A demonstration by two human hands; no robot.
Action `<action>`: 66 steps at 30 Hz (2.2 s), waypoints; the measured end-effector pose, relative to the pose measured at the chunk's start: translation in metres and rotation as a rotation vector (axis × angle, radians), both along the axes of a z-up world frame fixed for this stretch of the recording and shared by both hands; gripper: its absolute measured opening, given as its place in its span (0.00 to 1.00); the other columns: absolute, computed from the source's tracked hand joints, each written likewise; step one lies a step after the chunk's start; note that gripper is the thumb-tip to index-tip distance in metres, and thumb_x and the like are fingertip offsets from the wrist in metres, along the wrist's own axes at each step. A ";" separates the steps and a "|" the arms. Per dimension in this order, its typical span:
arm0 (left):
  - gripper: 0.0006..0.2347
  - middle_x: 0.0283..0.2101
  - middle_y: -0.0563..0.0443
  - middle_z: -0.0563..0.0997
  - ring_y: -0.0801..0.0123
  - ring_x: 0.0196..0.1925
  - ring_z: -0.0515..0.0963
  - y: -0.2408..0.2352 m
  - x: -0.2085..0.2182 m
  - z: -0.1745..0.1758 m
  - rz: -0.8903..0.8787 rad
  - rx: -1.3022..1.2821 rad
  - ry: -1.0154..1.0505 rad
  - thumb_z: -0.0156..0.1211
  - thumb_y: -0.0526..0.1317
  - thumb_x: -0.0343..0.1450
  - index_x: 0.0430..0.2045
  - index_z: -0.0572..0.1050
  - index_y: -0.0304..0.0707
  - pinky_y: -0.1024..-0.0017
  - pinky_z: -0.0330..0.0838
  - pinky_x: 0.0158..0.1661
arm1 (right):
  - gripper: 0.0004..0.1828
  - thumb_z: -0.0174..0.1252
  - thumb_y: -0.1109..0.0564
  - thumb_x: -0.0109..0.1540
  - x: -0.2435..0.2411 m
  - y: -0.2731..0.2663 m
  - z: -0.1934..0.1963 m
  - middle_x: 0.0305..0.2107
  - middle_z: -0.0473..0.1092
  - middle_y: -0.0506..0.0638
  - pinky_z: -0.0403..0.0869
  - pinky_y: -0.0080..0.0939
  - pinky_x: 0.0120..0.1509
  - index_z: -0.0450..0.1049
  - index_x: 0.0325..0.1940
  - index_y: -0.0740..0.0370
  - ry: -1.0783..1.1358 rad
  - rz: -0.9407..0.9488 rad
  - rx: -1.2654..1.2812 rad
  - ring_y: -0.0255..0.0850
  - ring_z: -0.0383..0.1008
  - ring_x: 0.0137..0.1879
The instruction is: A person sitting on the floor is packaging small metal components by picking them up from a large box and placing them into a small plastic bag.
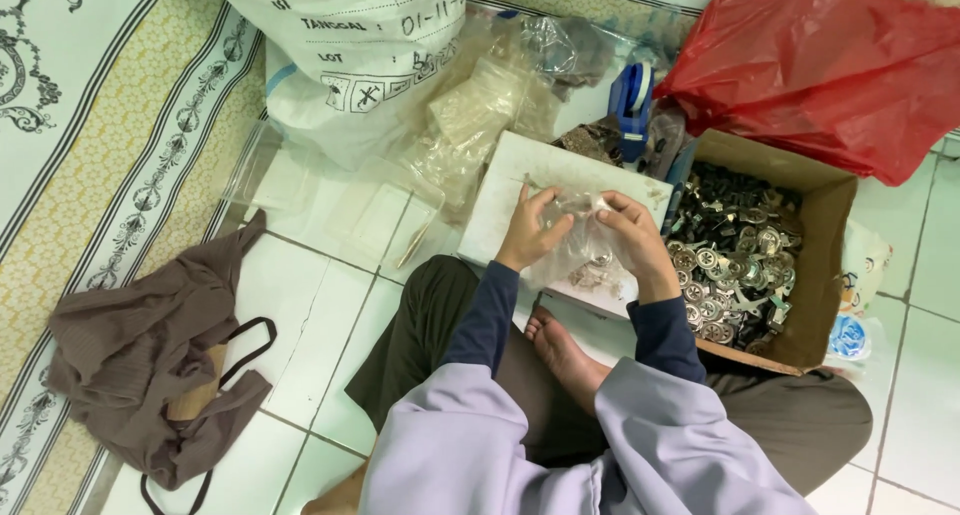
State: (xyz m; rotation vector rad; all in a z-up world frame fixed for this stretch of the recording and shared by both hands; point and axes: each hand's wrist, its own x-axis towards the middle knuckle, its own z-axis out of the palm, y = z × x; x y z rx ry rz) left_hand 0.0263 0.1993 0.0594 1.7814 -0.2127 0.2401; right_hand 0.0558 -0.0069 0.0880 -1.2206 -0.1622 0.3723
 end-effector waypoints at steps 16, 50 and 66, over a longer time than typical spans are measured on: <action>0.14 0.27 0.43 0.82 0.70 0.24 0.80 0.035 -0.058 0.038 -0.152 -0.126 0.304 0.77 0.41 0.65 0.36 0.80 0.32 0.74 0.73 0.34 | 0.10 0.66 0.66 0.58 -0.026 -0.039 0.088 0.30 0.72 0.48 0.77 0.28 0.37 0.78 0.44 0.64 -0.049 -0.338 -0.290 0.29 0.74 0.33; 0.09 0.33 0.60 0.77 0.83 0.37 0.75 -0.064 -0.076 -0.025 0.495 -0.526 0.344 0.64 0.46 0.75 0.35 0.73 0.44 0.79 0.76 0.34 | 0.26 0.59 0.70 0.59 -0.095 -0.019 0.009 0.63 0.59 0.67 0.73 0.57 0.64 0.70 0.63 0.62 -0.239 -0.314 -0.367 0.62 0.66 0.66; 0.09 0.27 0.63 0.67 0.83 0.27 0.71 -0.084 -0.087 -0.010 0.521 -0.466 0.271 0.57 0.44 0.78 0.36 0.63 0.46 0.81 0.71 0.32 | 0.05 0.63 0.60 0.66 -0.094 -0.024 -0.034 0.27 0.77 0.56 0.78 0.38 0.44 0.79 0.40 0.66 0.045 -0.311 -0.167 0.41 0.81 0.31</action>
